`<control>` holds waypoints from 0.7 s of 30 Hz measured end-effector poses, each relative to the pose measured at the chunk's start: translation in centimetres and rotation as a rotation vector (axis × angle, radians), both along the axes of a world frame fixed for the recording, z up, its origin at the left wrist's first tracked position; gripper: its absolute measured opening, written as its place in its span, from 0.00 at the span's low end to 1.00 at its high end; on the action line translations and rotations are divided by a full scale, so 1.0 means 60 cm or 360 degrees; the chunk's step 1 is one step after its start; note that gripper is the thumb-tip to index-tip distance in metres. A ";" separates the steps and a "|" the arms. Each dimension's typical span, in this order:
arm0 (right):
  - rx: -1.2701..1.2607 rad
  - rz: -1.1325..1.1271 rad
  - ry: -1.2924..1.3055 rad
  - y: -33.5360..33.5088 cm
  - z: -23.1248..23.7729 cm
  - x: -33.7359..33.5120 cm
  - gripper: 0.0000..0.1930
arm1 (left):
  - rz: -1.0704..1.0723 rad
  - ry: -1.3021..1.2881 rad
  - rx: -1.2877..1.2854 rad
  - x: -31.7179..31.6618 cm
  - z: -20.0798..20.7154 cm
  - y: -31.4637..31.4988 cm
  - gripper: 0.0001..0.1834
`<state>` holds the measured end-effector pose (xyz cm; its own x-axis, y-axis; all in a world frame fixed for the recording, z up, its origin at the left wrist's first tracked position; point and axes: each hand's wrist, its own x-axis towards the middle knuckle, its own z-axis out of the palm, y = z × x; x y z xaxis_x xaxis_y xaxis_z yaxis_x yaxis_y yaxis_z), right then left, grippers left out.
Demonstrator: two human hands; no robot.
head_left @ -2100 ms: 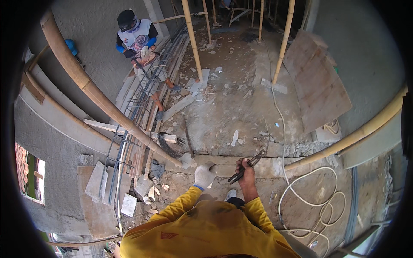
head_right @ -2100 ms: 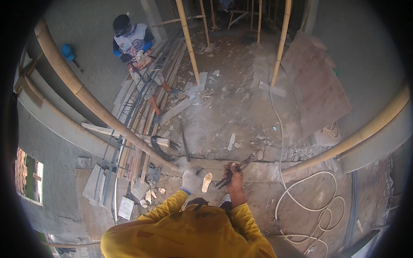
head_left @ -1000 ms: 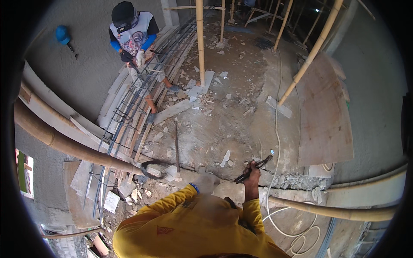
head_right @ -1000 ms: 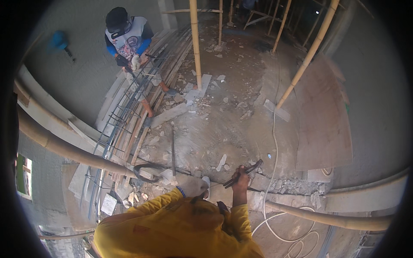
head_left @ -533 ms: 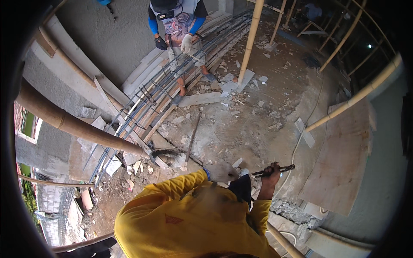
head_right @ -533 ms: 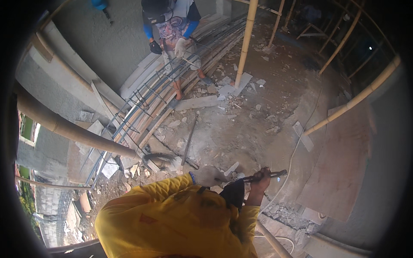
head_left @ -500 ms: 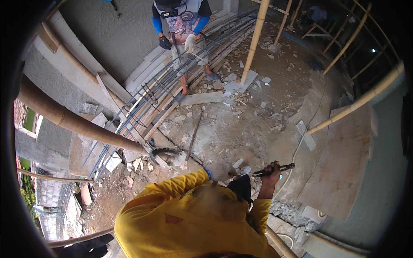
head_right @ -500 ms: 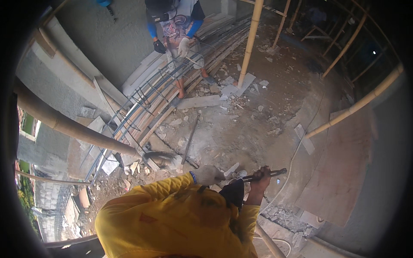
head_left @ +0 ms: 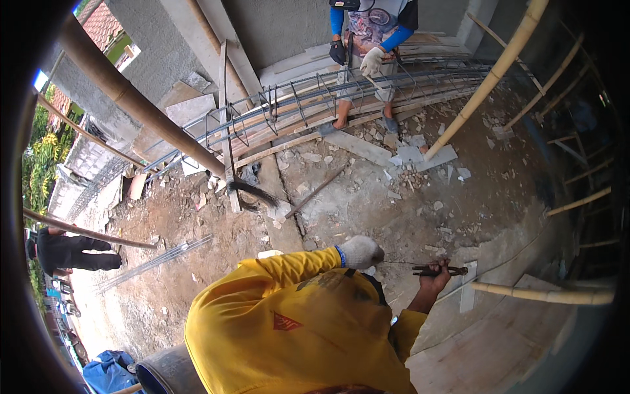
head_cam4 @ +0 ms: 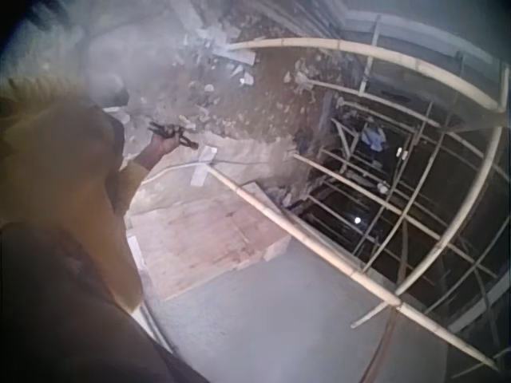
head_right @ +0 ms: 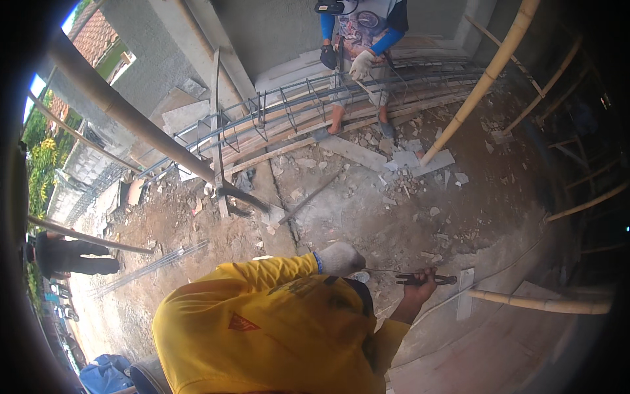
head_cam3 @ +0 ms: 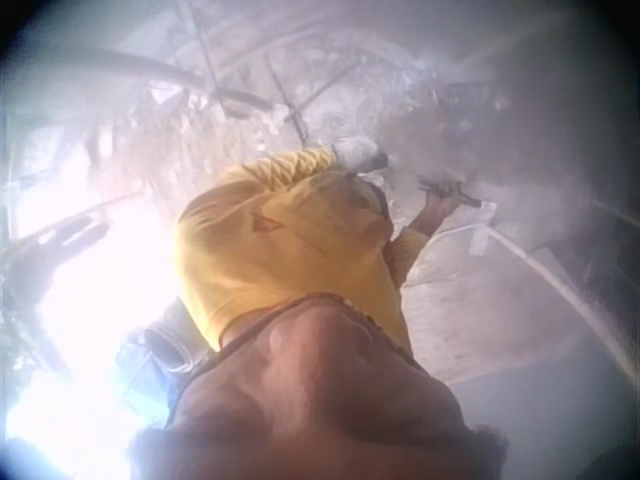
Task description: The person uses pliers to tie wire around intersections of a rebar cage on a construction site. They move along the structure, securing multiple points while another worker assists nearby.
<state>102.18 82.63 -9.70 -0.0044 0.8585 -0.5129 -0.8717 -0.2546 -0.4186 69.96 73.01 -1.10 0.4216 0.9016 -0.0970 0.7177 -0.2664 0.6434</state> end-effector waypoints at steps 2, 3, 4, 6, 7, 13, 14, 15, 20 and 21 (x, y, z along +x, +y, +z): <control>0.0012 0.0092 -0.0098 0.026 0.006 0.048 0.04 | 0.0247 0.0281 -0.0141 0.048 -0.004 0.043 0.10; 0.0118 0.0188 -0.0191 0.037 0.009 0.067 0.05 | 0.0337 0.0248 -0.0023 0.066 -0.002 0.060 0.08; 0.0087 0.0186 -0.0317 0.052 0.010 0.084 0.04 | 0.0424 0.0230 0.0060 0.081 0.002 0.075 0.07; 0.0047 0.0158 -0.0541 0.075 0.006 0.112 0.04 | 0.0429 -0.0056 0.0167 0.103 0.013 0.093 0.07; -0.0021 0.0121 -0.0455 0.088 0.001 0.124 0.04 | 0.0341 -0.0326 0.0194 0.112 0.018 0.096 0.09; -0.0018 0.0251 -0.0035 0.175 -0.016 0.171 0.05 | 0.0040 0.0044 -0.0029 0.162 0.015 0.120 0.12; 0.0026 0.0318 -0.0089 0.183 -0.017 0.172 0.04 | 0.0165 0.0051 -0.0087 0.163 0.009 0.130 0.11; 0.0094 0.0389 -0.0137 0.190 -0.017 0.172 0.04 | 0.0285 0.0141 -0.0209 0.161 0.004 0.142 0.09; 0.0013 0.0316 -0.0502 0.239 -0.034 0.168 0.04 | 0.0448 -0.0274 0.0348 0.141 0.002 0.208 0.09; -0.0007 0.0241 -0.0531 0.258 -0.039 0.169 0.05 | 0.0256 -0.0328 0.0207 0.144 0.005 0.222 0.10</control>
<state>112.32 98.10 -12.04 0.0371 0.8587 -0.5111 -0.6396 -0.3726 -0.6724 78.57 86.33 -0.82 0.2710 0.9577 0.0969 0.6152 -0.2498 0.7478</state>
